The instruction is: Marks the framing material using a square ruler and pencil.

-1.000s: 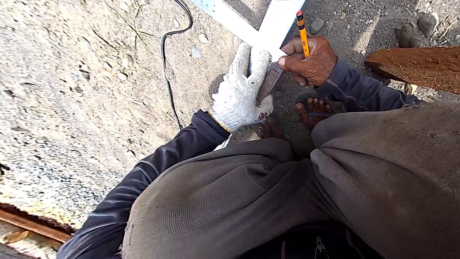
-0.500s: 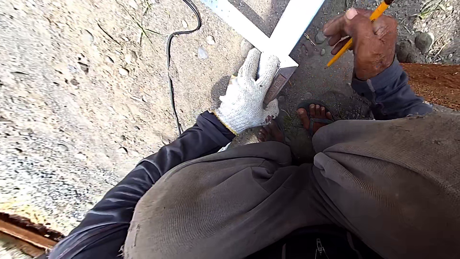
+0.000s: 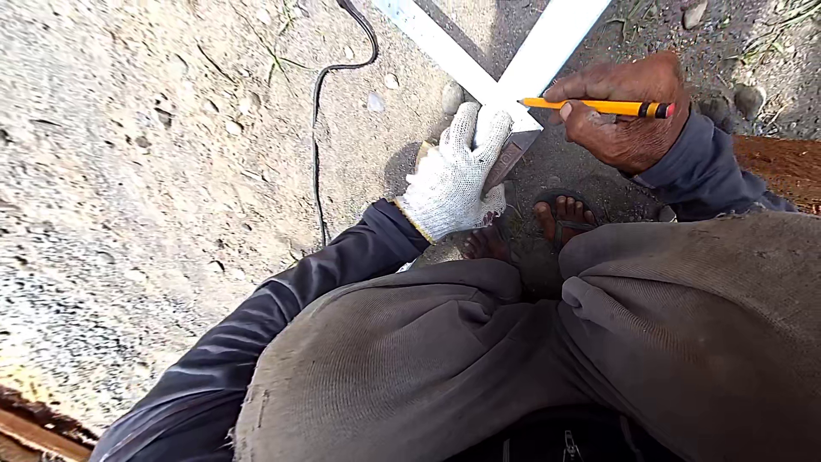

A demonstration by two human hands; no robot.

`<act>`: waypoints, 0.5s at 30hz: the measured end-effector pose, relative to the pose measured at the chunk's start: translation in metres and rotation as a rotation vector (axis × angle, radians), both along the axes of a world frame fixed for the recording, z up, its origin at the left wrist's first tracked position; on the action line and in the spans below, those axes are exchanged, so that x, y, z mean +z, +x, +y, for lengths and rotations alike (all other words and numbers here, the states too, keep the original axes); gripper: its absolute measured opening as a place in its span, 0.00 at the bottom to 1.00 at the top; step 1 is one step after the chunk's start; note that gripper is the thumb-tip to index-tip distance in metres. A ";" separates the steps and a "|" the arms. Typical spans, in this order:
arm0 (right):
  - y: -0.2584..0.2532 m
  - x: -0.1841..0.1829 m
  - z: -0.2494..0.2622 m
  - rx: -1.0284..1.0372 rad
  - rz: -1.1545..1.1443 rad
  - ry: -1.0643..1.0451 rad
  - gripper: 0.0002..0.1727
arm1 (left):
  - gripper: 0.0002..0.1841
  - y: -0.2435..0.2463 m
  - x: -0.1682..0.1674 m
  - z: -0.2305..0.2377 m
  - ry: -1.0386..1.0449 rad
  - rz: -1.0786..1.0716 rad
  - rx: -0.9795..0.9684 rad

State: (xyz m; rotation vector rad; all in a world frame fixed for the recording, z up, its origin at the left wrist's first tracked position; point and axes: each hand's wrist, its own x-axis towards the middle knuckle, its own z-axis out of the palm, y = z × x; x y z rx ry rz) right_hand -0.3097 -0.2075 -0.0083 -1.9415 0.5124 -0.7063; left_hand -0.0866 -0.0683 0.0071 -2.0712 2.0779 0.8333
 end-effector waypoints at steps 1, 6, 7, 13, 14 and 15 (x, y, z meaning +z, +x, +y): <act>0.002 0.001 0.000 0.000 0.011 -0.025 0.13 | 0.56 0.000 0.000 0.000 -0.001 0.003 0.000; 0.024 -0.001 -0.003 0.027 0.051 -0.142 0.15 | 0.60 0.001 -0.001 0.000 0.010 -0.006 -0.013; 0.026 -0.002 -0.003 0.040 0.056 -0.143 0.16 | 0.59 0.000 -0.001 -0.001 0.003 -0.007 -0.017; 0.012 0.010 -0.005 0.050 0.074 -0.041 0.14 | 0.54 0.002 -0.002 0.000 -0.015 0.014 -0.015; 0.013 0.018 -0.005 0.039 0.136 0.018 0.13 | 0.53 0.002 -0.001 -0.001 -0.007 0.005 -0.015; 0.014 0.030 -0.005 0.036 0.234 0.092 0.12 | 0.53 0.002 -0.001 0.000 0.000 0.000 -0.014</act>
